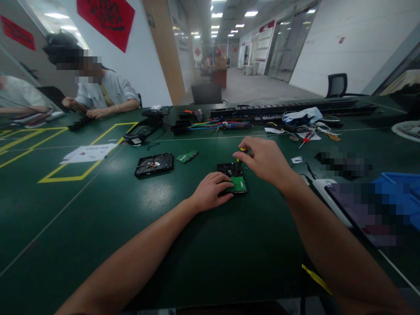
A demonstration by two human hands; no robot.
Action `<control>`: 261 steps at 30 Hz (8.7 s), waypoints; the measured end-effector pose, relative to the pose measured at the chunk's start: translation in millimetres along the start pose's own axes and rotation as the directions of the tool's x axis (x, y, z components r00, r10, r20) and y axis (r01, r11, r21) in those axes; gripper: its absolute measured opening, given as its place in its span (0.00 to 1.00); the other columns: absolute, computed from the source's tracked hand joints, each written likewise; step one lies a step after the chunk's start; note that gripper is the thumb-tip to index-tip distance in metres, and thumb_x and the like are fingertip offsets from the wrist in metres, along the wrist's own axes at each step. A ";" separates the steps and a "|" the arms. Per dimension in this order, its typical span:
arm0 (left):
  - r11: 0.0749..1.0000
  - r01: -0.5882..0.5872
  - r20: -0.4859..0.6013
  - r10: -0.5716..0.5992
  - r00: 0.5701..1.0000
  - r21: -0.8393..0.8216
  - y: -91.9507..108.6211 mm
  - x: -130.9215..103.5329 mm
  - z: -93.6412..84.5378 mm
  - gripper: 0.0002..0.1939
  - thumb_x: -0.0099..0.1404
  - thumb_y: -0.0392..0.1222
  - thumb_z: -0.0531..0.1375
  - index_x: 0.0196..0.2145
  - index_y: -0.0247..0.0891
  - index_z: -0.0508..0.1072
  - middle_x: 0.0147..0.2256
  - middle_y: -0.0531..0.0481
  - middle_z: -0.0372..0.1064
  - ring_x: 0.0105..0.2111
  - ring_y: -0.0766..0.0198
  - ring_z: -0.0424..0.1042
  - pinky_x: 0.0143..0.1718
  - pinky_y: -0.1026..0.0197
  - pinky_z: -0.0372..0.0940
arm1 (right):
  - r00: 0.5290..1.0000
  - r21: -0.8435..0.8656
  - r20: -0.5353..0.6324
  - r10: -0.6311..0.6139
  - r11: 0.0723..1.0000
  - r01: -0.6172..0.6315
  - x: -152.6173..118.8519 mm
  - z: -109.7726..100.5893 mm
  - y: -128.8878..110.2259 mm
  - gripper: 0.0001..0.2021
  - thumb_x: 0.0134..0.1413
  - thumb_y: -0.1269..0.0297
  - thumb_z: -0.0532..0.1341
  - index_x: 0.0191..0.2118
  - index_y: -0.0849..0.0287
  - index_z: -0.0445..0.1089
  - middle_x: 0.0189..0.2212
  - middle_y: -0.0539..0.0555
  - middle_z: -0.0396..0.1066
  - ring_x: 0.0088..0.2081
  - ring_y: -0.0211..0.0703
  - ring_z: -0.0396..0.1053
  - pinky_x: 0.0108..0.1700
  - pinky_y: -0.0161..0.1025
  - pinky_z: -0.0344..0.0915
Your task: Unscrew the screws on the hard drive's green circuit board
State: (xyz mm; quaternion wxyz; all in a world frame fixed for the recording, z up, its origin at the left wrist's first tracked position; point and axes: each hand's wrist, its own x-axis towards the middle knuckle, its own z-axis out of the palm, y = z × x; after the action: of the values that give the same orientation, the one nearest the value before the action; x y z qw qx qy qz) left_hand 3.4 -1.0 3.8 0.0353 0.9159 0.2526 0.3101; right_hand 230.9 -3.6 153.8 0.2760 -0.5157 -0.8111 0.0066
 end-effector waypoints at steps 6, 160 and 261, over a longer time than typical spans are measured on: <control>1.000 -0.003 0.003 0.003 1.000 0.004 -1.4 -0.6 1.2 0.17 0.72 0.50 0.65 0.54 0.41 0.78 0.54 0.42 0.76 0.57 0.49 0.73 0.61 0.43 0.68 | 0.998 0.046 0.028 -0.048 0.998 0.047 -1.5 -0.9 -0.3 0.05 0.65 0.62 0.66 0.44 0.55 0.75 0.41 0.54 0.81 0.37 0.47 0.75 0.42 0.43 0.63; 1.000 0.007 0.009 -0.007 1.000 -0.004 1.1 0.5 0.1 0.16 0.73 0.49 0.65 0.54 0.42 0.79 0.53 0.42 0.76 0.56 0.50 0.74 0.60 0.43 0.69 | 1.000 0.101 -0.019 -0.023 0.995 0.025 -1.3 -5.8 3.0 0.07 0.66 0.65 0.63 0.42 0.56 0.80 0.38 0.54 0.82 0.38 0.47 0.78 0.43 0.43 0.66; 1.000 0.000 0.002 0.000 1.000 -0.005 0.8 0.8 0.2 0.16 0.72 0.49 0.65 0.54 0.42 0.78 0.53 0.42 0.76 0.56 0.50 0.74 0.60 0.43 0.68 | 0.993 0.090 0.007 -0.116 0.989 0.115 0.2 1.1 -3.9 0.06 0.68 0.65 0.60 0.41 0.55 0.75 0.39 0.55 0.77 0.43 0.49 0.72 0.49 0.45 0.63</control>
State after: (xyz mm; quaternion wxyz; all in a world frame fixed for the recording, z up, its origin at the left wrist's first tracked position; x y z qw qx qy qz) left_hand 4.4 -1.3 4.3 0.0377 0.9161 0.2518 0.3099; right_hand 227.1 -5.0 154.1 0.2940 -0.4551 -0.8400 0.0301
